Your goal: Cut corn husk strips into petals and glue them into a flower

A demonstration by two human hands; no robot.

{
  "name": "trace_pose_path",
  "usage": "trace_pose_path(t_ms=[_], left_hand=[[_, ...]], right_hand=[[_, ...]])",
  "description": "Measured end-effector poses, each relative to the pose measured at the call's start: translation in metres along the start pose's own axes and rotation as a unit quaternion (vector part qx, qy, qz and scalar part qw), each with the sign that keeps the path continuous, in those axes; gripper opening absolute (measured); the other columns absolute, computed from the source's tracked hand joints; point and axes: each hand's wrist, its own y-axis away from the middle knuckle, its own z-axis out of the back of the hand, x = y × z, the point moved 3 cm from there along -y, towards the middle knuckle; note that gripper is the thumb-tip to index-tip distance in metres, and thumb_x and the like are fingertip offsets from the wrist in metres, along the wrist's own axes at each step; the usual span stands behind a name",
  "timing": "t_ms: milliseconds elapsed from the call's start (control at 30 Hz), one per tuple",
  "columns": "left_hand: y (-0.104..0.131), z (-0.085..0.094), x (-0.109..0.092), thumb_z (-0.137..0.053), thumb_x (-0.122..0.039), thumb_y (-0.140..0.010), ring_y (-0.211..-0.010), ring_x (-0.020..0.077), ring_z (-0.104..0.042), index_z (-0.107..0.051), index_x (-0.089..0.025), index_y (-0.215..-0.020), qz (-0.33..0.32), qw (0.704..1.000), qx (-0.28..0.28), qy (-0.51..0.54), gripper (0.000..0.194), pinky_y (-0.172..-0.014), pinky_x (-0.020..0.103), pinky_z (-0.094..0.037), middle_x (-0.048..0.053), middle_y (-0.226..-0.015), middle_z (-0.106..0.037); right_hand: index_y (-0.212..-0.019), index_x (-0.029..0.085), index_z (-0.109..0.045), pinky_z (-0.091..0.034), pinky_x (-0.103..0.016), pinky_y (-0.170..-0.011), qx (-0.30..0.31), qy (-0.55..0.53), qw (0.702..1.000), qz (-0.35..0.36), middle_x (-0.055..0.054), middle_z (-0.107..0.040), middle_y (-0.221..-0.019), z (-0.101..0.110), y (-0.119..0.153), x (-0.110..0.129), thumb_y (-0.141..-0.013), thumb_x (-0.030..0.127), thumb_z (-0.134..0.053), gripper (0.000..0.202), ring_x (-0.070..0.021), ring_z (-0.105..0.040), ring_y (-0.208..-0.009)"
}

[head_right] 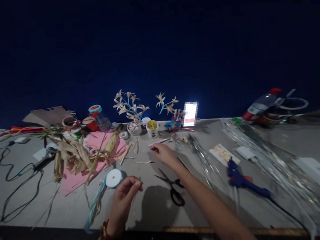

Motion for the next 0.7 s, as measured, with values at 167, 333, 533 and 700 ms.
trace_pose_path(t_ms=[167,333,533,700], left_hand=[[-0.006,-0.004,-0.004,-0.068,-0.038,-0.088,-0.076,0.0172,-0.059,-0.064,-0.017,-0.075,-0.011,1.0,-0.005,0.026,0.025,-0.076,0.027,-0.046,0.003,-0.071,-0.064],[-0.006,-0.02,-0.008,-0.068,-0.035,-0.089,-0.076,0.0154,-0.06,-0.066,-0.017,-0.081,0.005,0.996,0.007,0.093,0.02,-0.075,0.025,-0.047,0.003,-0.076,-0.068],[-0.002,-0.034,-0.022,-0.07,-0.032,-0.087,-0.096,0.0211,-0.065,-0.071,-0.018,-0.083,-0.01,0.989,0.061,0.132,0.015,-0.089,0.032,-0.05,0.008,-0.098,-0.072],[0.003,-0.038,-0.031,-0.074,-0.032,-0.084,-0.098,0.0228,-0.066,-0.072,-0.017,-0.08,0.023,0.986,0.097,0.135,0.016,-0.089,0.033,-0.051,0.009,-0.097,-0.074]], right_hand=[[-0.1,0.018,-0.07,-0.056,-0.029,-0.072,-0.047,-0.063,0.997,0.016,-0.004,-0.076,-0.09,0.028,0.044,0.026,-0.089,0.019,-0.059,0.015,-0.0175,-0.07,-0.078],[-0.113,0.024,-0.067,-0.057,-0.035,-0.085,-0.186,-0.037,0.969,0.16,-0.007,-0.074,-0.102,0.056,0.102,0.082,-0.092,0.015,-0.06,0.024,-0.0207,-0.069,-0.094],[-0.139,0.028,-0.05,-0.061,-0.036,-0.082,-0.25,0.04,0.928,0.273,-0.008,-0.074,-0.11,0.058,0.135,0.096,-0.088,0.006,-0.064,0.057,-0.0213,-0.072,-0.098],[-0.141,0.028,-0.047,-0.063,-0.037,-0.08,-0.27,0.019,0.925,0.267,-0.01,-0.073,-0.11,0.059,0.14,0.094,-0.088,0.007,-0.065,0.06,-0.0222,-0.072,-0.097]])
